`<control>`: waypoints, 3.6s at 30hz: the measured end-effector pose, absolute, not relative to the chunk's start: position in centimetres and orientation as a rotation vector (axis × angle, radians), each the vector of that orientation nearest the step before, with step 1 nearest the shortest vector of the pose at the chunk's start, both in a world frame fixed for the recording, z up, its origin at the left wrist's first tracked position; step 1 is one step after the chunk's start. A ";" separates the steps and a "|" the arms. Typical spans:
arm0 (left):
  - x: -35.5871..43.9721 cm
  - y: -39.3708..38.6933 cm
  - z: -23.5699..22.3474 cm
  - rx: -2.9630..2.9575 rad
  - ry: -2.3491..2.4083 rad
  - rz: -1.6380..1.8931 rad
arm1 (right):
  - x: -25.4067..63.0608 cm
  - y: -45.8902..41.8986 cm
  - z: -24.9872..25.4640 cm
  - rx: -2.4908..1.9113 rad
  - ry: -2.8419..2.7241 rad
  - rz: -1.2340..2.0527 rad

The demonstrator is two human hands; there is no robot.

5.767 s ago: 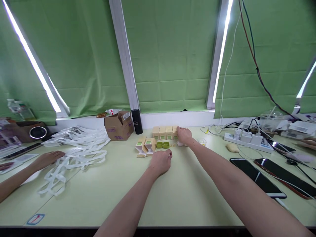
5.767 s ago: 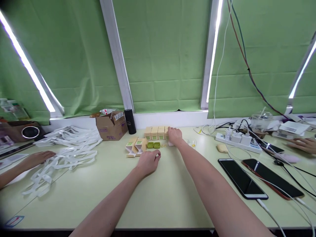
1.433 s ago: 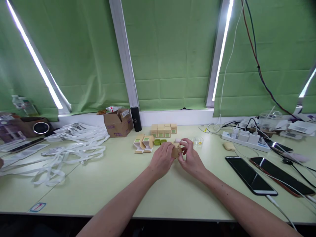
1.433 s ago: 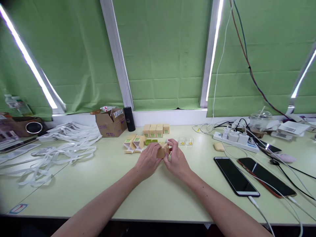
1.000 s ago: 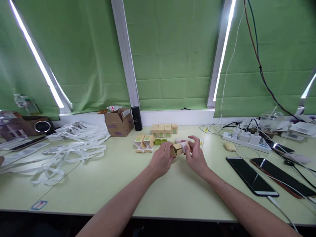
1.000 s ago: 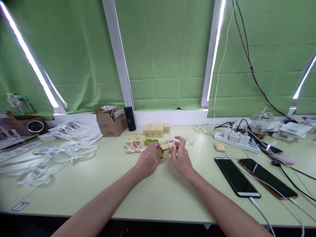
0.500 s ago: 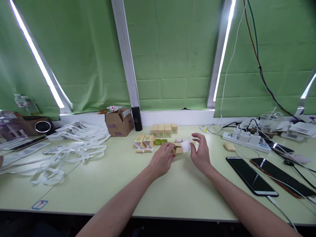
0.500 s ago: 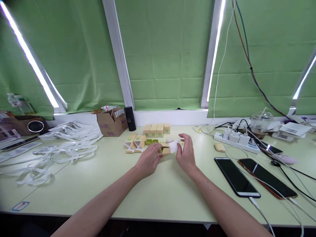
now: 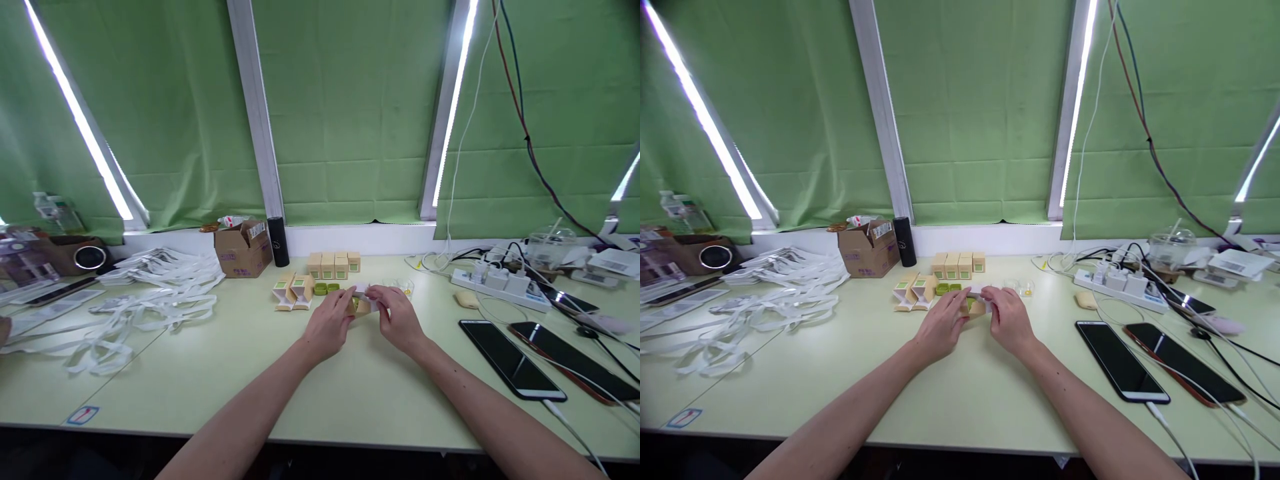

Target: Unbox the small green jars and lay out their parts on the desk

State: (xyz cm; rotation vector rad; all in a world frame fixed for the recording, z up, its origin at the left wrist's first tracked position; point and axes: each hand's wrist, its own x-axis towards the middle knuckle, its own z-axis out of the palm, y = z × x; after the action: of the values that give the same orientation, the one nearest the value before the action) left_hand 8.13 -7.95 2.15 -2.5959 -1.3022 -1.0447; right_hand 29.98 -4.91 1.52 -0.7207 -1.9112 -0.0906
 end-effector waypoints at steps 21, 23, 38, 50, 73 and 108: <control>8.0 -7.5 1.7 -2.410 -1.199 -1.117 | 29.1 -5.8 1.6 -0.771 -1.931 0.050; 8.0 -7.5 1.8 -2.401 -1.181 -1.080 | 29.1 -5.7 1.5 -0.810 -1.916 0.122; 9.1 -8.4 2.3 -2.325 -1.041 -0.806 | 28.3 -5.7 1.4 -0.916 -1.629 0.547; 8.4 -7.7 2.4 -2.300 -1.128 -0.989 | 28.6 -5.3 1.9 -0.831 -1.317 0.864; 7.0 -5.6 3.4 -2.264 -1.354 -2.819 | 28.1 -5.9 0.5 -0.921 -1.806 0.851; 7.4 -6.7 3.8 -2.464 -1.530 -2.934 | 25.4 -4.8 6.0 -0.828 -1.424 1.174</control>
State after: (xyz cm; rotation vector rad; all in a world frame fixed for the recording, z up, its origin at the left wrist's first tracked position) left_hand 7.41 -6.72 3.80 -2.4641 -1.5297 -2.9342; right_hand 25.36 -4.84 6.00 -0.8278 -1.4242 1.1744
